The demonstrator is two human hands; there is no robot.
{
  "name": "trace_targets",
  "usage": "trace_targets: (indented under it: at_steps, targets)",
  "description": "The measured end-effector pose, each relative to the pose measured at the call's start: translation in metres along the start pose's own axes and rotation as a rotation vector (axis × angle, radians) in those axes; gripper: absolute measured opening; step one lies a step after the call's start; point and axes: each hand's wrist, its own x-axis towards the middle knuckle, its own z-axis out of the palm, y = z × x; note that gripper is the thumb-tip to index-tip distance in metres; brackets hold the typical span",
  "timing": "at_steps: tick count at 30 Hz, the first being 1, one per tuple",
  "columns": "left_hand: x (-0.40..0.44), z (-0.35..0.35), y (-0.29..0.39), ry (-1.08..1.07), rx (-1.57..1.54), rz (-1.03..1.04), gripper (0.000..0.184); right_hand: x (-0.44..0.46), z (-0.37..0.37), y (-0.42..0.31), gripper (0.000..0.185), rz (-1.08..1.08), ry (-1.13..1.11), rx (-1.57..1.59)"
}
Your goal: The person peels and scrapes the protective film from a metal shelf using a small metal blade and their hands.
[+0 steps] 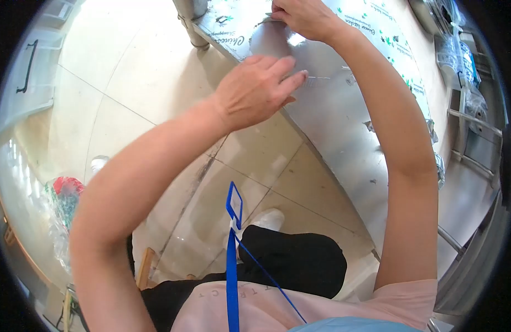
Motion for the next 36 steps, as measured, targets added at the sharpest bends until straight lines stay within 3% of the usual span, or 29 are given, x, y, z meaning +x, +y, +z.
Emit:
trace_targets:
  at_steps: [4, 6, 8, 9, 12, 13, 16, 19, 22, 24, 26, 28, 29, 31, 36]
  targets:
    - [0.016, -0.034, -0.045, -0.156, 0.154, -0.039, 0.032, -0.005, 0.000, 0.001, 0.017, 0.058, -0.020, 0.068]
    - [0.028, -0.040, -0.070, -0.226, 0.162, -0.114, 0.018, -0.008, -0.001, -0.001, 0.018, 0.126, 0.015, 0.160]
    - [0.039, -0.021, -0.089, -0.150, 0.126, -0.154, 0.028, -0.014, -0.006, -0.004, 0.019, 0.222, 0.069, 0.258]
    - [0.046, -0.017, -0.088, -0.113, 0.099, -0.171, 0.034, -0.021, -0.008, -0.006, 0.020, 0.263, -0.007, 0.245]
    - [0.073, -0.009, -0.080, -0.409, 0.018, -0.418, 0.029, -0.026, -0.001, -0.001, 0.016, 0.187, -0.015, 0.076]
    - [0.070, 0.002, -0.089, -0.322, 0.049, -0.315, 0.028, -0.022, 0.000, 0.001, 0.011, 0.245, -0.050, 0.086]
    - [0.089, -0.003, -0.099, -0.684, -0.087, -0.496, 0.028, -0.017, -0.006, -0.006, 0.010, 0.232, -0.054, 0.032]
    - [0.079, 0.001, -0.104, -0.504, -0.091, -0.364, 0.028, -0.012, -0.016, -0.013, 0.011, 0.183, -0.031, -0.095]
    - [0.075, 0.002, -0.103, -0.415, -0.126, -0.471, 0.028, -0.010, -0.012, 0.003, 0.018, 0.290, 0.277, 0.078]
    - [0.075, -0.001, -0.101, -0.400, -0.157, -0.496, 0.030, -0.006, -0.024, 0.014, 0.023, 0.599, 0.370, 0.157]
    - [0.076, 0.001, -0.105, -0.400, -0.179, -0.474, 0.031, -0.015, -0.033, 0.004, 0.035, 1.009, 0.156, 0.166]
    - [0.083, 0.000, -0.106, -0.454, -0.185, -0.472, 0.038, -0.017, -0.022, 0.002, 0.046, 1.359, -0.001, 0.553]
    - [0.086, -0.007, -0.100, -0.493, -0.199, -0.495, 0.040, -0.016, -0.016, -0.006, 0.051, 1.454, 0.058, 0.645]
    - [0.093, -0.007, -0.102, -0.627, -0.195, -0.447, 0.045, -0.009, -0.010, -0.016, 0.051, 1.541, 0.138, 0.804]
    - [0.077, 0.015, -0.112, -0.464, -0.127, -0.264, 0.032, 0.003, 0.009, -0.007, 0.035, 1.471, 0.278, 0.908]
